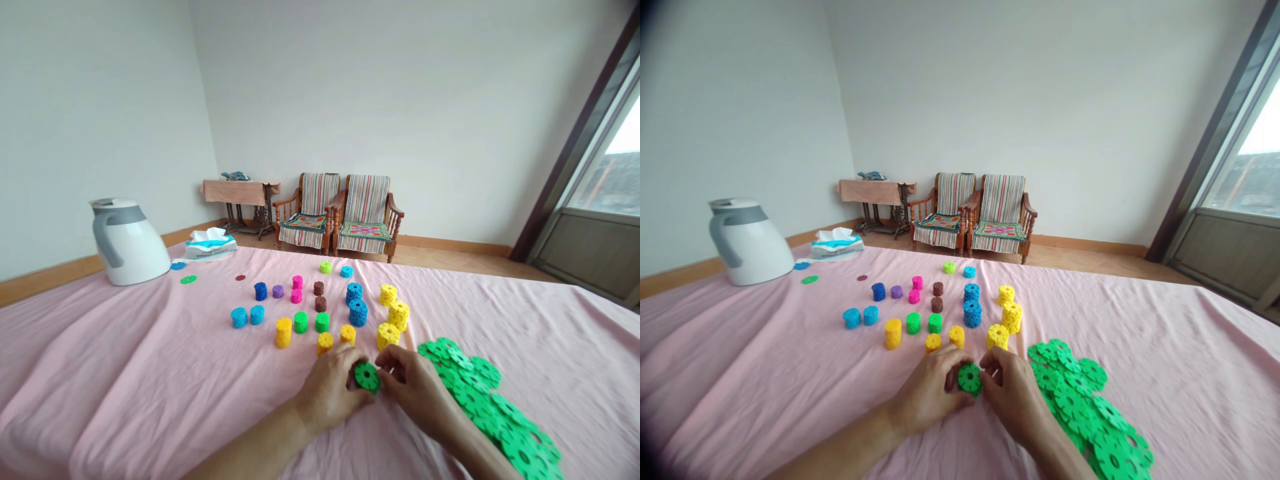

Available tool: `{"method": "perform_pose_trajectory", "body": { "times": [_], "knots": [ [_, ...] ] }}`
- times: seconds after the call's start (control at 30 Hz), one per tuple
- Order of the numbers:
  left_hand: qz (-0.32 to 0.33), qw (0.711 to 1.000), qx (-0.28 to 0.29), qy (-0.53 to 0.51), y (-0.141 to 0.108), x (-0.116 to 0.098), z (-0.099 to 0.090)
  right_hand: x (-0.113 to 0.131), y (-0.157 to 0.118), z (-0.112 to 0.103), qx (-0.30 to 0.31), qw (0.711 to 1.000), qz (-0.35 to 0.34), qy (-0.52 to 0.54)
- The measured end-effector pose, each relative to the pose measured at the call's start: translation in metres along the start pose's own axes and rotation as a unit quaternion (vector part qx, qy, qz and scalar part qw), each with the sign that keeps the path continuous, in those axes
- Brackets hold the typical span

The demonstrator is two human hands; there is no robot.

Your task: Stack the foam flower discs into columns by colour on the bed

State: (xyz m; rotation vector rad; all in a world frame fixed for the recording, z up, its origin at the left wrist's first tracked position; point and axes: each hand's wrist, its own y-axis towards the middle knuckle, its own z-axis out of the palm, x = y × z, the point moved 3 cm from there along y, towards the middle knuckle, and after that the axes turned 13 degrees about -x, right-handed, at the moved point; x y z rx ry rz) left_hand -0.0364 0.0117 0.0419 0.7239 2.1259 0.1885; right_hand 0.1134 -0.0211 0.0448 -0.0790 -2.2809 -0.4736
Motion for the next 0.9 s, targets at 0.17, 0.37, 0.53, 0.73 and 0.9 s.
{"method": "perform_pose_trajectory", "body": {
  "times": [0.17, 0.37, 0.53, 0.73, 0.9],
  "knots": [
    [-0.003, 1.000, 0.000, -0.001, -0.001, 0.002, 0.000, -0.003, 0.000, -0.003, -0.017, 1.000, -0.021, -0.009],
    [0.038, 0.998, -0.057, -0.010, -0.005, -0.004, -0.012, -0.012, 0.001, -0.014, -0.103, 0.991, -0.057, -0.059],
    [0.044, 0.985, -0.161, 0.042, -0.003, -0.006, -0.046, -0.014, 0.002, -0.019, -0.104, 0.987, -0.090, -0.087],
    [0.037, 0.985, -0.153, 0.063, 0.011, 0.012, -0.076, -0.019, 0.005, -0.032, -0.145, 0.984, -0.048, -0.091],
    [0.039, 0.988, -0.139, 0.063, 0.005, 0.008, -0.065, -0.024, 0.013, -0.039, -0.175, 0.981, -0.008, -0.089]
  ]
}}
